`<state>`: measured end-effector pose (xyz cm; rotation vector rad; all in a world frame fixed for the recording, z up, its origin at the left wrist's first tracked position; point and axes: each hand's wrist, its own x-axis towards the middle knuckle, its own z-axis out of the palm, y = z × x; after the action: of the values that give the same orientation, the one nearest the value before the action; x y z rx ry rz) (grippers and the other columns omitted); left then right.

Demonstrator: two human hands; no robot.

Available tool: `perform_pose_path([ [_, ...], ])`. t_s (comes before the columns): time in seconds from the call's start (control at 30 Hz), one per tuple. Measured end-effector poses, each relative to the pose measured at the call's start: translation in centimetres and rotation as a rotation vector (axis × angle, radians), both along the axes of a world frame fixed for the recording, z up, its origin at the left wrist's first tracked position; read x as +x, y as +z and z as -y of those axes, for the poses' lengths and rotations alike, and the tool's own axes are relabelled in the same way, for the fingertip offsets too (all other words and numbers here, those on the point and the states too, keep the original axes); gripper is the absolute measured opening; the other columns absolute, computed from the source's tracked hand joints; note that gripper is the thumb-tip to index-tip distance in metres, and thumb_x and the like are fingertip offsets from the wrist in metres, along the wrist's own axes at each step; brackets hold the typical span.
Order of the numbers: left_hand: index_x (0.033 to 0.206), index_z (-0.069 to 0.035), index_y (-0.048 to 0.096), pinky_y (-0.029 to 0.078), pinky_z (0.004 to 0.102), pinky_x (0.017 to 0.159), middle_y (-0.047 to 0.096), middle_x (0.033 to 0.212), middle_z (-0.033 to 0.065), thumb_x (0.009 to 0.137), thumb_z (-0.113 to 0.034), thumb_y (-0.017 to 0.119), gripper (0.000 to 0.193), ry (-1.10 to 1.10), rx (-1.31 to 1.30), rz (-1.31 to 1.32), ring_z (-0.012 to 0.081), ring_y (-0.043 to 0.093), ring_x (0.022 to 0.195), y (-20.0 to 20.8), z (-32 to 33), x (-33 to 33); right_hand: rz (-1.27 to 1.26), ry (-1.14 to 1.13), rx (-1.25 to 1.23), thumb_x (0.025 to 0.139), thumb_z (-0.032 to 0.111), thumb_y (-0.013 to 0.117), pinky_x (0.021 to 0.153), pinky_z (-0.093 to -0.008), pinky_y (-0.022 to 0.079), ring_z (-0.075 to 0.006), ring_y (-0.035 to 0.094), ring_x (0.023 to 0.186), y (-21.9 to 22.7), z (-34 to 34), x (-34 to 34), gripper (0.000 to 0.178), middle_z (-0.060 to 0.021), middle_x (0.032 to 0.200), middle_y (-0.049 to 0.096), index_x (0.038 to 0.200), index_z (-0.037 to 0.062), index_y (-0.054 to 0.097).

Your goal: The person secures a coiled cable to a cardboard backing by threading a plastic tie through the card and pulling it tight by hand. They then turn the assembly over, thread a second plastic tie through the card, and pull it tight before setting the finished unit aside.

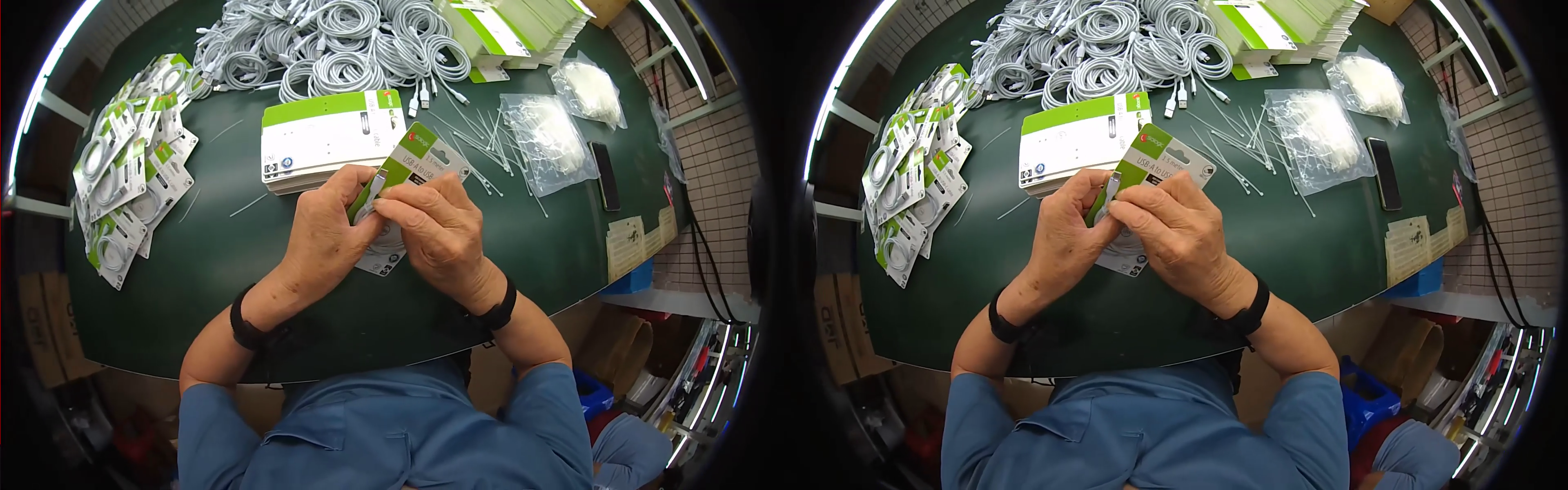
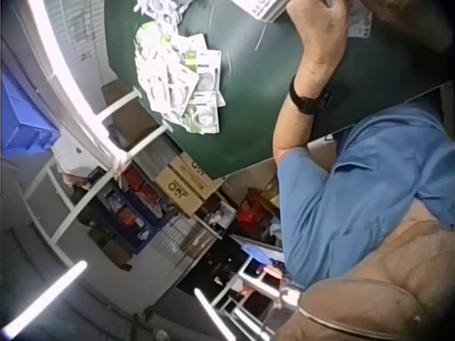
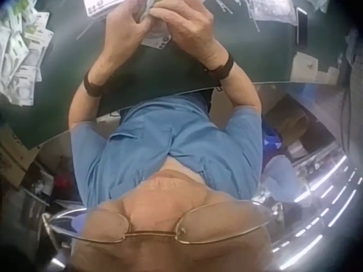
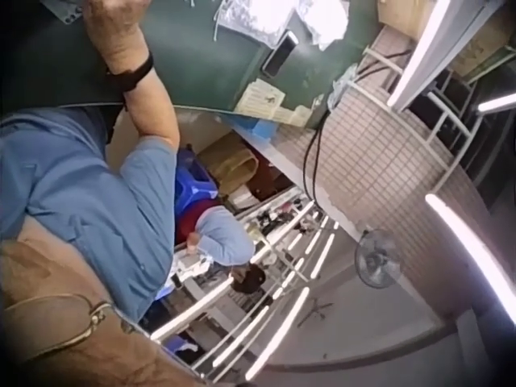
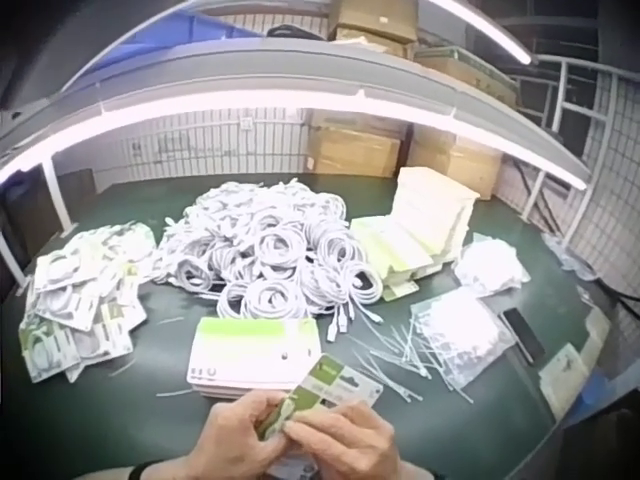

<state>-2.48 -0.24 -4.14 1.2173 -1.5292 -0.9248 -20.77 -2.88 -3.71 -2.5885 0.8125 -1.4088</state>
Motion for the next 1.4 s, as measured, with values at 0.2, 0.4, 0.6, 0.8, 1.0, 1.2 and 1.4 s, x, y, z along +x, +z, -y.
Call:
perform_pose_path([
  [0.2,0.118,0.001,0.067,0.057,0.033,0.077,0.075,0.093,0.0176,0.087,-0.004,0.073,0.033,-0.04,0.08,0.049,0.0221,0.075,0.083,1.7,0.1,0.6,-0.032,-0.017,0.08,0.069,-0.007,0.079,0.07,-0.0346,0.054,-0.0254,0.063,0.083,-0.3,0.3,-0.7,0.043,-0.0052,0.099,0.072,0.108,0.0091,0.074],
  [0.4,0.121,-0.002,0.067,0.057,0.0368,0.077,0.075,0.094,0.017,0.083,-0.001,0.07,0.038,-0.079,-0.115,0.158,0.0287,0.075,0.084,1.6,0.2,1.2,0.094,0.011,0.138,0.071,-0.003,0.084,0.073,-0.0342,0.055,-0.0257,0.067,0.093,1.0,0.3,-1.6,0.04,-0.007,0.1,0.072,0.108,0.0089,0.074],
  [0.6,0.114,-0.007,0.07,0.057,0.0402,0.074,0.075,0.092,0.0144,0.079,-0.002,0.072,0.035,-0.084,-0.063,0.308,0.0331,0.073,0.085,3.7,-1.0,0.9,-0.021,-0.029,-0.001,0.071,0.003,0.086,0.074,-0.0343,0.053,-0.0258,0.067,0.095,4.1,0.2,-2.0,0.038,-0.0059,0.099,0.073,0.107,0.0078,0.075],
  [0.8,0.107,-0.009,0.07,0.056,0.0392,0.072,0.074,0.089,0.0122,0.078,-0.003,0.074,0.03,-0.083,-0.082,0.361,0.0318,0.073,0.083,3.6,-1.0,1.2,-0.284,-0.087,0.052,0.076,0.006,0.083,0.073,-0.0341,0.05,-0.023,0.066,0.089,5.2,0.4,-2.5,0.032,-0.0052,0.098,0.072,0.107,0.0082,0.076],
  [1.0,0.103,-0.007,0.069,0.056,0.0377,0.072,0.073,0.089,0.0119,0.076,-0.006,0.078,0.028,0.007,-0.277,0.574,0.0301,0.073,0.086,2.9,0.1,1.9,-0.136,0.047,0.316,0.083,0.004,0.078,0.07,-0.034,0.05,-0.0231,0.066,0.08,3.0,1.9,-4.6,0.024,-0.0082,0.093,0.071,0.107,0.0049,0.076],
  [1.2,0.126,-0.005,0.063,0.058,0.035,0.082,0.073,0.098,0.0124,0.075,0.0,0.08,0.053,0.084,-0.213,0.346,0.0249,0.074,0.093,3.5,0.1,1.0,0.027,0.036,0.583,0.09,0.001,0.071,0.069,-0.0299,0.051,-0.0182,0.065,0.076,3.4,2.3,-6.0,0.016,-0.0086,0.09,0.07,0.106,0.0,0.074],
  [1.4,0.156,-0.003,0.036,0.056,0.0353,0.097,0.067,0.124,0.0172,0.08,0.008,0.072,0.085,0.111,-0.138,-0.313,0.0222,0.069,0.11,2.3,-0.5,-1.2,0.181,0.015,0.853,0.093,0.002,0.07,0.077,-0.0274,0.053,-0.0138,0.066,0.084,5.0,1.4,-6.8,0.017,-0.0069,0.093,0.072,0.109,-0.0033,0.072],
])
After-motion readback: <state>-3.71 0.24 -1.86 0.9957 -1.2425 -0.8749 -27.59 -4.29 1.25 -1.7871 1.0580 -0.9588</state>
